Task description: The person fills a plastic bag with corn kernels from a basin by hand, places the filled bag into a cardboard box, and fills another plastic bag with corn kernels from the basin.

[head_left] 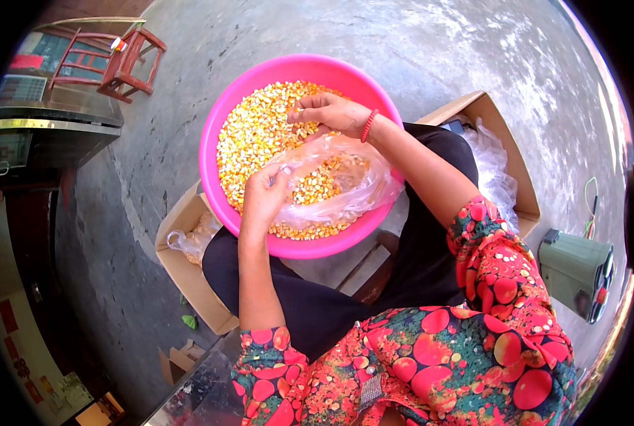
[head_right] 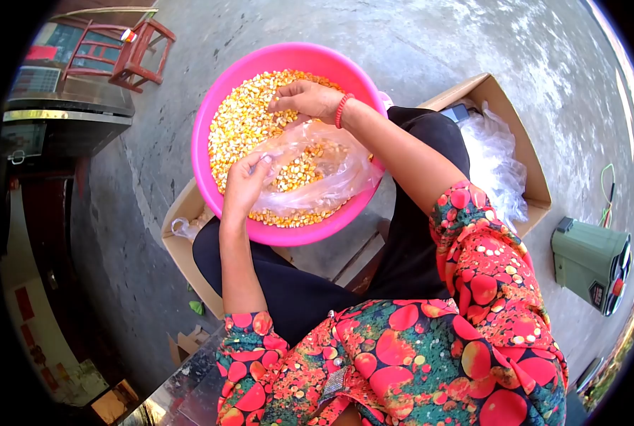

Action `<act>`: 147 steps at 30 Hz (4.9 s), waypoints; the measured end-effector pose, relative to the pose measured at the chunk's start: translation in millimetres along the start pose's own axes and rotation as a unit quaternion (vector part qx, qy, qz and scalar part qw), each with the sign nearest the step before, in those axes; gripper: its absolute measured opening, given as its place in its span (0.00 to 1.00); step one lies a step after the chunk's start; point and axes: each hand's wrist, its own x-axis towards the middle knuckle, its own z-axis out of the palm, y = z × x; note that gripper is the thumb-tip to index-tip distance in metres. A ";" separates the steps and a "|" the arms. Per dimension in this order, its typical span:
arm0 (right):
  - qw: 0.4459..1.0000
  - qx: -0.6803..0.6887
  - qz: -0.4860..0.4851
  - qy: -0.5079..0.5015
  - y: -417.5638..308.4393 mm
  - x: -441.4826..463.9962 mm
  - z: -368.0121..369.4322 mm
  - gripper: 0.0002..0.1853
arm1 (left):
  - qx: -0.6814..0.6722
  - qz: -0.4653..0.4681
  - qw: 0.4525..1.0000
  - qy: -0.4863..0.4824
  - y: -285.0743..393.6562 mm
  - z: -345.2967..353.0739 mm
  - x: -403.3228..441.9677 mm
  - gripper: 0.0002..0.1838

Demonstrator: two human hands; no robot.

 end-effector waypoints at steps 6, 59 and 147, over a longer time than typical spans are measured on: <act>0.993 0.012 -0.038 -0.111 -23.5 -31.2 22.9 0.13 | 0.023 0.015 0.996 0.081 4.2 0.0 2.6 0.12; 0.852 -0.458 -0.253 -0.019 -17.7 -39.7 11.4 0.11 | -0.005 0.024 0.996 0.091 11.2 -1.7 1.1 0.11; 0.996 -0.048 0.071 0.028 35.5 20.9 -8.8 0.07 | 0.140 0.091 0.980 0.108 8.1 -2.0 0.1 0.18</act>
